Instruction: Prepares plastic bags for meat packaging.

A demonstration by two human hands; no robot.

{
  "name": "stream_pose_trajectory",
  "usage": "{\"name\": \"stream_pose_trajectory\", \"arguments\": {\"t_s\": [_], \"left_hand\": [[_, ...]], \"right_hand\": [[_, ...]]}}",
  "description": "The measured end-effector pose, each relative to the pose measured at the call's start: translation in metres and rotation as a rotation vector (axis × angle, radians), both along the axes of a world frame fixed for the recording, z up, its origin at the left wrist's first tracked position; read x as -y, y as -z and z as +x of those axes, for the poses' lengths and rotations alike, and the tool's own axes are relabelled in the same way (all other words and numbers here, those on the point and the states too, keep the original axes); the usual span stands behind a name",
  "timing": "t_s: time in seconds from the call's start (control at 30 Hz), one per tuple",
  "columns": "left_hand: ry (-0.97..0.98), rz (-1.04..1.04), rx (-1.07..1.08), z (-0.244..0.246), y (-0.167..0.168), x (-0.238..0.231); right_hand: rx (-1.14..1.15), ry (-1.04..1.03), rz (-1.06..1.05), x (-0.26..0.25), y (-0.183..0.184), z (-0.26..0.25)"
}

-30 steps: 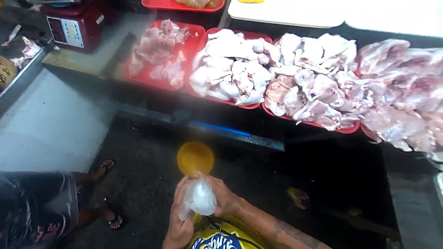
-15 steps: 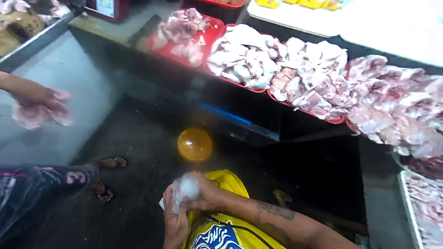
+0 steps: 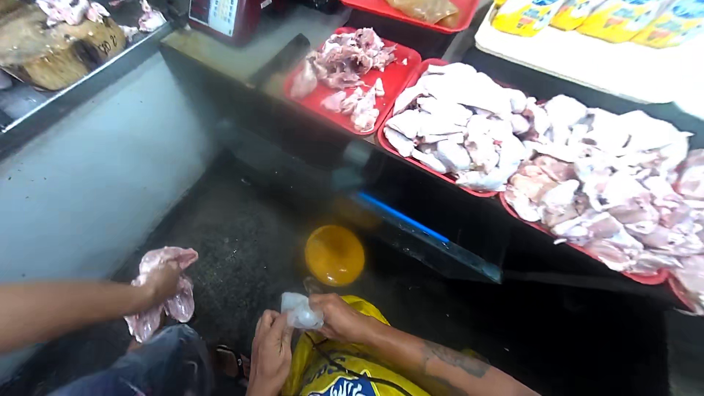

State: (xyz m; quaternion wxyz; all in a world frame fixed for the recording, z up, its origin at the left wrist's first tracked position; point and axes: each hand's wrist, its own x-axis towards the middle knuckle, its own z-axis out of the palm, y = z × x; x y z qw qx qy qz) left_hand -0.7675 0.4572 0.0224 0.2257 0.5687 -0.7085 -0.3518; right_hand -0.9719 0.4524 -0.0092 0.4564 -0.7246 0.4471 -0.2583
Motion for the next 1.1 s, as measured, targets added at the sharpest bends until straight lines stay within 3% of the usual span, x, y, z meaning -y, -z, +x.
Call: {"name": "stream_pose_trajectory", "arguments": {"t_s": [0.13,0.27,0.4,0.63,0.77,0.87,0.93,1.03,1.1], "left_hand": [[0.045,0.026,-0.012,-0.01,-0.017,0.053],[0.074,-0.052,-0.09,-0.015,-0.025,0.097],[0.146,-0.091,-0.337,0.019,-0.032,0.148],[0.532,0.239,-0.615,0.072,-0.017,0.263],[0.627,0.457,-0.806,0.079,-0.023,0.327],[0.587,0.592,-0.833,0.081,-0.024,0.371],[0.527,0.656,-0.781,0.077,-0.021,0.395],[0.472,0.79,-0.76,0.058,-0.004,0.427],[0.46,0.859,-0.757,0.043,0.006,0.447]], "right_hand": [[-0.03,-0.026,0.174,0.052,-0.017,-0.003],[0.065,0.06,0.023,0.091,-0.016,0.001],[0.211,0.043,-0.161,0.14,-0.04,0.01],[0.458,-0.115,-0.147,0.245,-0.101,0.046],[0.408,0.226,0.15,0.303,-0.125,0.08],[0.328,0.476,0.336,0.349,-0.135,0.103],[0.245,0.564,0.31,0.374,-0.129,0.11],[0.044,0.63,0.108,0.397,-0.105,0.105],[-0.04,0.647,0.159,0.41,-0.095,0.088]]}}
